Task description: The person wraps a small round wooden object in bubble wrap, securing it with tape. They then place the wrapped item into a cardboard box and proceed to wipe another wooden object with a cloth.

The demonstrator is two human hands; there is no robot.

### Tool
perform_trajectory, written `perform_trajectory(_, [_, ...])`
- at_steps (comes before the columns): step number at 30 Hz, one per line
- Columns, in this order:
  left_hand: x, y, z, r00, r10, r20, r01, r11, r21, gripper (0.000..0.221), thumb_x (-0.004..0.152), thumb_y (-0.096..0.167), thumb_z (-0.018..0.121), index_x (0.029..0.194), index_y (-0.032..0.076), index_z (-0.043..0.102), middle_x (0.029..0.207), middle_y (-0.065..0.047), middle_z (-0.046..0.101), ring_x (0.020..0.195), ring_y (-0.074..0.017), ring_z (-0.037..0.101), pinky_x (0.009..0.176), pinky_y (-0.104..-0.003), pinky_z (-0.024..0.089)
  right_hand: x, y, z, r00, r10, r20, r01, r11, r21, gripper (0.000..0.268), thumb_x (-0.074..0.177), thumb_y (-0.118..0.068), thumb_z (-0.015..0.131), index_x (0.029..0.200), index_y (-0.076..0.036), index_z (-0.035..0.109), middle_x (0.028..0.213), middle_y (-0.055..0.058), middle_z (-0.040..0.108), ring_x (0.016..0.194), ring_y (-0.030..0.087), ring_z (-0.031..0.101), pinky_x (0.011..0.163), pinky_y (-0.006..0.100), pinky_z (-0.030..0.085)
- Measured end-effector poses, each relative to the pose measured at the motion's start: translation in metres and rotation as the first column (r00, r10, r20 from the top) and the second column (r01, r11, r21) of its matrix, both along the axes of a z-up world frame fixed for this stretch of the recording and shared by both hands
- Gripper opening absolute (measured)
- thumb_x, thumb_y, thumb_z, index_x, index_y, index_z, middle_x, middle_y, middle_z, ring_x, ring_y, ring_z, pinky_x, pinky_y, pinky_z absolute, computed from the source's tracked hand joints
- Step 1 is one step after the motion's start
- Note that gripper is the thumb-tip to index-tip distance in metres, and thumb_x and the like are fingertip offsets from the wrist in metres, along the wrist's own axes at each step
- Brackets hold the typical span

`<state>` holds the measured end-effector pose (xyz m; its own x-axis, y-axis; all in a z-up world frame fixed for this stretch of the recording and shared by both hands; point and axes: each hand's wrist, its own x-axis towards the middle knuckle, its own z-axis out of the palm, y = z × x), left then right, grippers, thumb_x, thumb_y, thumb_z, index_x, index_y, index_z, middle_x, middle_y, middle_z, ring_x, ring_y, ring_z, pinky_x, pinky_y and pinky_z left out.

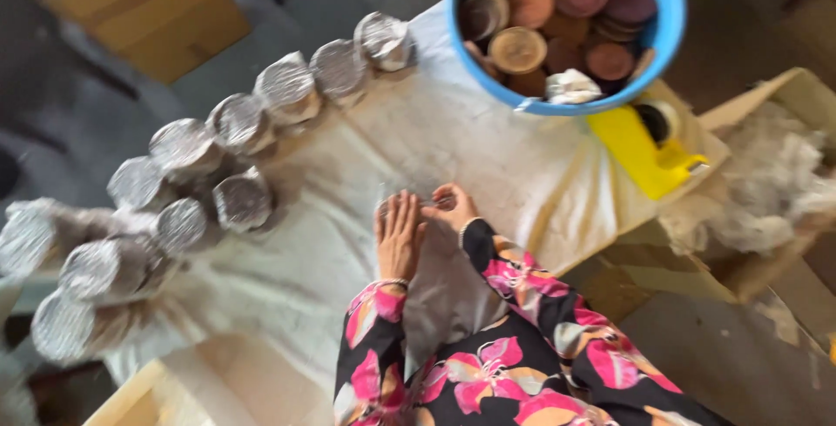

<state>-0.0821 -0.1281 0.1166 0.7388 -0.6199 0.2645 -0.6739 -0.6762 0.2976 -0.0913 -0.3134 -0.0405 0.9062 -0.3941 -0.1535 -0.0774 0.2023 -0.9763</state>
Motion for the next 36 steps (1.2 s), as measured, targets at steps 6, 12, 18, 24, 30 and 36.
perform_trajectory(6, [0.005, -0.003, -0.026, 0.964, 0.126, -0.235, -0.189, 0.946, -0.265, 0.087, 0.098, 0.041, 0.064, 0.163, 0.003, 0.021, 0.171, -0.022, 0.015, 0.159, -0.0378, 0.011, 0.125, -0.056, 0.007, -0.004, 0.007, 0.019, 0.998, -0.020, -0.059, 0.014, 0.995, -0.099, 0.053, 0.069, -0.024, 0.097, 0.106, -0.009, 0.062, 0.095, 0.001, 0.066, 0.088, 0.011, 0.065, 0.081, 0.030, 0.058])
perform_trajectory(12, [0.014, 0.001, -0.045, 0.913, 0.199, -0.356, -0.329, 0.875, -0.354, 0.112, 0.088, 0.045, 0.076, 0.162, -0.005, 0.009, 0.170, -0.026, 0.010, 0.158, -0.0433, 0.009, 0.124, -0.057, 0.011, -0.012, 0.010, 0.058, 0.999, -0.012, -0.050, 0.006, 0.994, -0.114, 0.048, 0.071, -0.027, 0.096, 0.101, -0.009, 0.063, 0.091, 0.000, 0.067, 0.085, 0.010, 0.065, 0.080, 0.028, 0.057])
perform_trajectory(18, [0.017, 0.002, -0.049, 0.910, 0.222, -0.349, -0.324, 0.908, -0.267, 0.110, 0.088, 0.048, 0.076, 0.164, -0.002, 0.013, 0.173, -0.022, 0.014, 0.161, -0.0407, 0.011, 0.126, -0.057, 0.014, -0.019, -0.018, 0.038, 0.993, -0.026, -0.111, 0.035, 0.996, 0.087, 0.042, 0.072, -0.017, 0.094, 0.102, -0.008, 0.066, 0.090, 0.002, 0.071, 0.082, 0.011, 0.067, 0.074, 0.031, 0.056])
perform_trajectory(24, [0.017, -0.002, -0.031, 0.853, 0.263, -0.450, -0.396, 0.889, -0.232, 0.114, 0.085, 0.051, 0.076, 0.165, 0.000, 0.013, 0.173, -0.019, 0.016, 0.161, -0.0372, 0.012, 0.126, -0.059, 0.013, -0.109, -0.217, 0.070, 0.875, -0.469, 0.122, 0.482, 0.820, -0.309, 0.025, 0.076, -0.001, 0.085, 0.093, -0.006, 0.067, 0.082, 0.001, 0.069, 0.074, 0.009, 0.064, 0.071, 0.026, 0.056])
perform_trajectory(30, [0.018, -0.002, -0.031, 0.847, 0.249, -0.469, -0.389, 0.893, -0.229, 0.112, 0.086, 0.051, 0.076, 0.165, 0.001, 0.013, 0.174, -0.019, 0.013, 0.161, -0.0374, 0.010, 0.125, -0.060, 0.011, -0.217, -0.373, 0.129, 0.697, -0.710, 0.098, 0.320, 0.186, -0.929, 0.020, 0.089, -0.025, 0.082, 0.108, -0.020, 0.080, 0.099, 0.005, 0.065, 0.098, 0.023, 0.062, 0.093, 0.038, 0.052])
perform_trajectory(36, [0.018, -0.004, -0.028, 0.832, 0.264, -0.489, -0.407, 0.889, -0.212, 0.113, 0.085, 0.052, 0.075, 0.165, 0.002, 0.013, 0.174, -0.017, 0.013, 0.161, -0.0361, 0.010, 0.125, -0.060, 0.010, -0.221, -0.404, 0.125, 0.559, -0.786, -0.262, -0.078, 0.264, -0.961, 0.027, 0.082, -0.049, 0.083, 0.097, -0.027, 0.080, 0.117, 0.005, 0.064, 0.125, 0.033, 0.043, 0.109, 0.047, 0.037])
